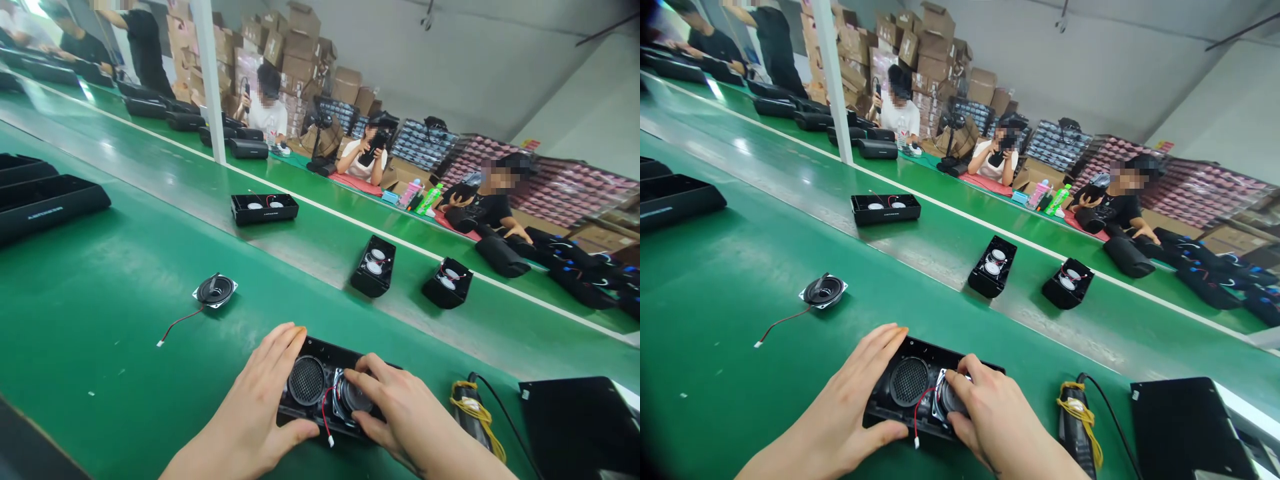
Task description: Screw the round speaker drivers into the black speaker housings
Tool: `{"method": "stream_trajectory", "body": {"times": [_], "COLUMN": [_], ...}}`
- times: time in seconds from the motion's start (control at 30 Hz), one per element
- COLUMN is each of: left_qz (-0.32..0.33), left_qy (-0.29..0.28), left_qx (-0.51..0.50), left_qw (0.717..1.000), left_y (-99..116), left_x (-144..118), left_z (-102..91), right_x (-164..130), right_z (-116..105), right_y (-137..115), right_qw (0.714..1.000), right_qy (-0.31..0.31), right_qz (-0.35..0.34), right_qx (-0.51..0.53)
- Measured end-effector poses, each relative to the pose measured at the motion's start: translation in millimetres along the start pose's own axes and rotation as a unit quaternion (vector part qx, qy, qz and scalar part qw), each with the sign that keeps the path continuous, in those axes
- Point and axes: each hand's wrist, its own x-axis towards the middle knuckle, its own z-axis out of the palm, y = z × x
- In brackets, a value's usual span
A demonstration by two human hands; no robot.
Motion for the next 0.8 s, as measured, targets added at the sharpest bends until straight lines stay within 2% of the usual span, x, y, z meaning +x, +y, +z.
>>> {"method": "stream_trajectory", "body": {"times": [0.27, 0.43, 0.63, 0.73, 0.8], "left_qz": [0.013, -0.002, -0.016, -0.041, -0.108], "left_qy": [0.007, -0.011, -0.023, -0.023, 0.048], "left_qx": [0.006, 0.015, -0.025, -0.072, -0.077], "left_qw": [1.000, 1.000, 0.999, 0.996, 0.990], "left_y": [2.0, 1.8, 2.0, -0.1, -12.7], "left_x": [2.1, 2.7, -4.2, -7.0, -2.8], "left_z": [-3.0, -4.0, 0.3, -23.3, -53.7], "right_x": [-2.4, -2.3, 1.2, -1.3, -3.9], "right_z": [6.0, 8.5, 12.6, 20.2, 24.2], "right_y": [3.8, 3.5, 0.6, 4.9, 11.0], "right_qw": [1.000, 0.999, 0.996, 0.988, 0.979], "right_qy": [0.024, 0.036, 0.078, 0.131, 0.168], "right_qz": [-0.006, -0.004, -0.018, -0.054, -0.087], "right_qx": [0.001, -0.002, -0.036, -0.063, -0.076]}}
